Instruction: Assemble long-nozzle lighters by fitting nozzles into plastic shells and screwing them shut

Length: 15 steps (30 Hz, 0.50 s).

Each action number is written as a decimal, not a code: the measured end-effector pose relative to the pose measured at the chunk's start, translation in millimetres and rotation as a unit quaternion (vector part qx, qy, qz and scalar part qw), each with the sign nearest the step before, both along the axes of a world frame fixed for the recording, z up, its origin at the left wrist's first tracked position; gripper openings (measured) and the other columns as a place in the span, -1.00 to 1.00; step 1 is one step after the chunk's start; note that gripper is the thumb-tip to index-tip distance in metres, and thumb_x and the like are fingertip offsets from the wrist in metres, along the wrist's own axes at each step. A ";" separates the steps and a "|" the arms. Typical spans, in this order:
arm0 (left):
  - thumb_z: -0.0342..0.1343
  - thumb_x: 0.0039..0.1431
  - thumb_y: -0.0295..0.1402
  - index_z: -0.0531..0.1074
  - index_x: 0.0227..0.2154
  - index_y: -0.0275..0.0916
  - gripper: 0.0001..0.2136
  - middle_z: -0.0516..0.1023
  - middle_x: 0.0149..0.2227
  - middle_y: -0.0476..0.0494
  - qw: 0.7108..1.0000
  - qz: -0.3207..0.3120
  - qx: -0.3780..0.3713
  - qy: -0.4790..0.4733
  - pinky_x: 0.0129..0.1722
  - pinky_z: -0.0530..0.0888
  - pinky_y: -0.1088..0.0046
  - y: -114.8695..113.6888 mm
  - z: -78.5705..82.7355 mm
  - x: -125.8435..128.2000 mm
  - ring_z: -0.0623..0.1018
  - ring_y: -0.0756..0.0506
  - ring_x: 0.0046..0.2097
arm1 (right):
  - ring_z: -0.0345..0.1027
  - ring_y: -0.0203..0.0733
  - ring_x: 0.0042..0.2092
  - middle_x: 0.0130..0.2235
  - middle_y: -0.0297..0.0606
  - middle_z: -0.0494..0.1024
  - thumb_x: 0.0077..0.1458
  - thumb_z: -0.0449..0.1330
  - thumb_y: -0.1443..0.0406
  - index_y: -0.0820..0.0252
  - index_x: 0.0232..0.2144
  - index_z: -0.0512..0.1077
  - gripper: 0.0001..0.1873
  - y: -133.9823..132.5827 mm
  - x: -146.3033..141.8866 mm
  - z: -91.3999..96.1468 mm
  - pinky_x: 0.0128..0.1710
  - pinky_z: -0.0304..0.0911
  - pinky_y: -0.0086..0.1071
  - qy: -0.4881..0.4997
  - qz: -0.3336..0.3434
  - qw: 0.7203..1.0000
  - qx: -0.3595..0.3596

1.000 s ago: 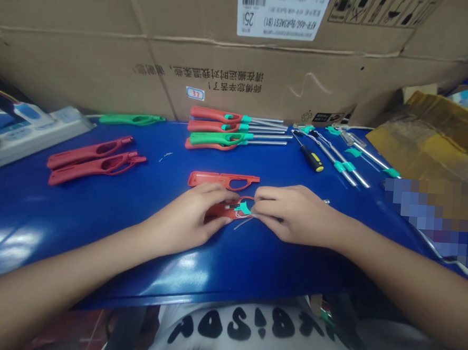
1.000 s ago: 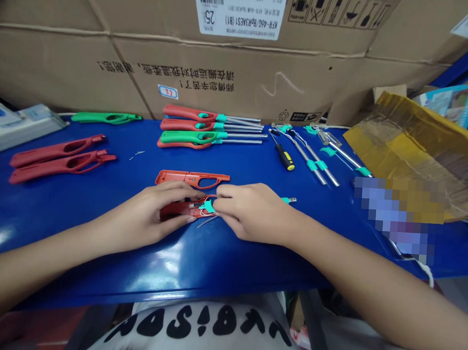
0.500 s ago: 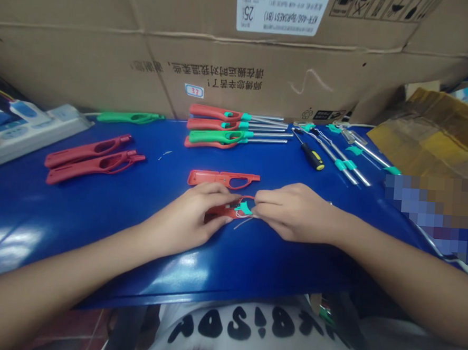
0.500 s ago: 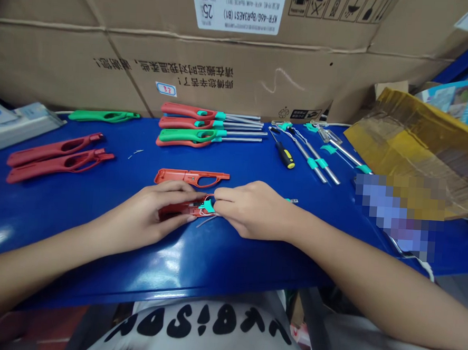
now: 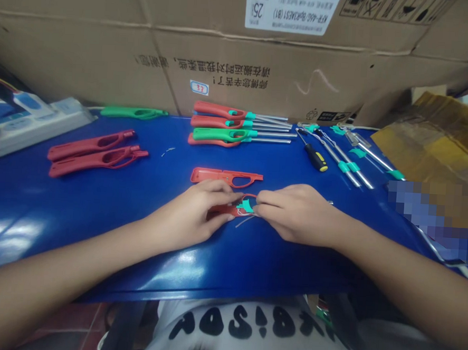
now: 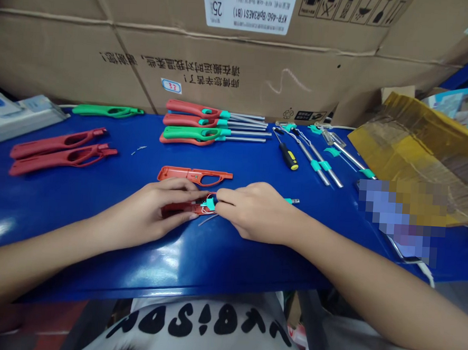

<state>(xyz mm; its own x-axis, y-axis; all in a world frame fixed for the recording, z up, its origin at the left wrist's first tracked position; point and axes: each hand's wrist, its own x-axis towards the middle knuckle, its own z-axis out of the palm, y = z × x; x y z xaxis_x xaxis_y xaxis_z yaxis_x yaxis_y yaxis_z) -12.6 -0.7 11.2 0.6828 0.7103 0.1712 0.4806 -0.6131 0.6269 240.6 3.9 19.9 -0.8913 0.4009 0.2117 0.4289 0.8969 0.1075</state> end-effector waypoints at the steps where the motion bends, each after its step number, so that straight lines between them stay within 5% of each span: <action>1: 0.09 0.33 -0.43 0.48 0.12 -0.30 -0.67 0.53 -0.10 -0.21 1.000 -0.002 0.001 0.000 0.03 0.50 0.24 0.1 0.3 -0.2 0.54 -0.14 -0.04 | 0.22 -0.31 -0.43 -0.29 -0.31 0.53 0.27 0.03 0.43 0.23 -0.29 0.49 -0.77 0.1 0.0 1.1 -0.43 -0.05 -0.31 -0.003 0.001 1.000 -0.002; 6: 0.10 0.32 -0.44 0.48 0.12 -0.29 -0.67 0.54 -0.11 -0.20 1.000 -0.001 0.001 -0.001 0.01 0.51 0.24 0.4 0.7 -0.8 0.54 -0.14 -0.06 | 0.29 -0.28 -0.36 -0.30 -0.29 0.53 0.28 0.03 0.43 0.25 -0.29 0.49 -0.77 -1.0 0.0 2.7 -0.41 -0.02 -0.31 -0.012 0.012 1.000 0.014; 15: 0.11 0.32 -0.42 0.48 0.11 -0.24 -0.68 0.54 -0.10 -0.18 1.000 0.009 -0.004 -0.004 -0.02 0.51 0.28 -0.7 -1.2 -1.3 0.55 -0.13 -0.07 | 0.14 -0.30 -0.45 -0.31 -0.29 0.50 0.26 0.02 0.43 0.25 -0.25 0.46 -0.80 -3.3 -3.1 -1.2 -0.46 -0.11 -0.32 -0.025 -0.011 1.000 -0.007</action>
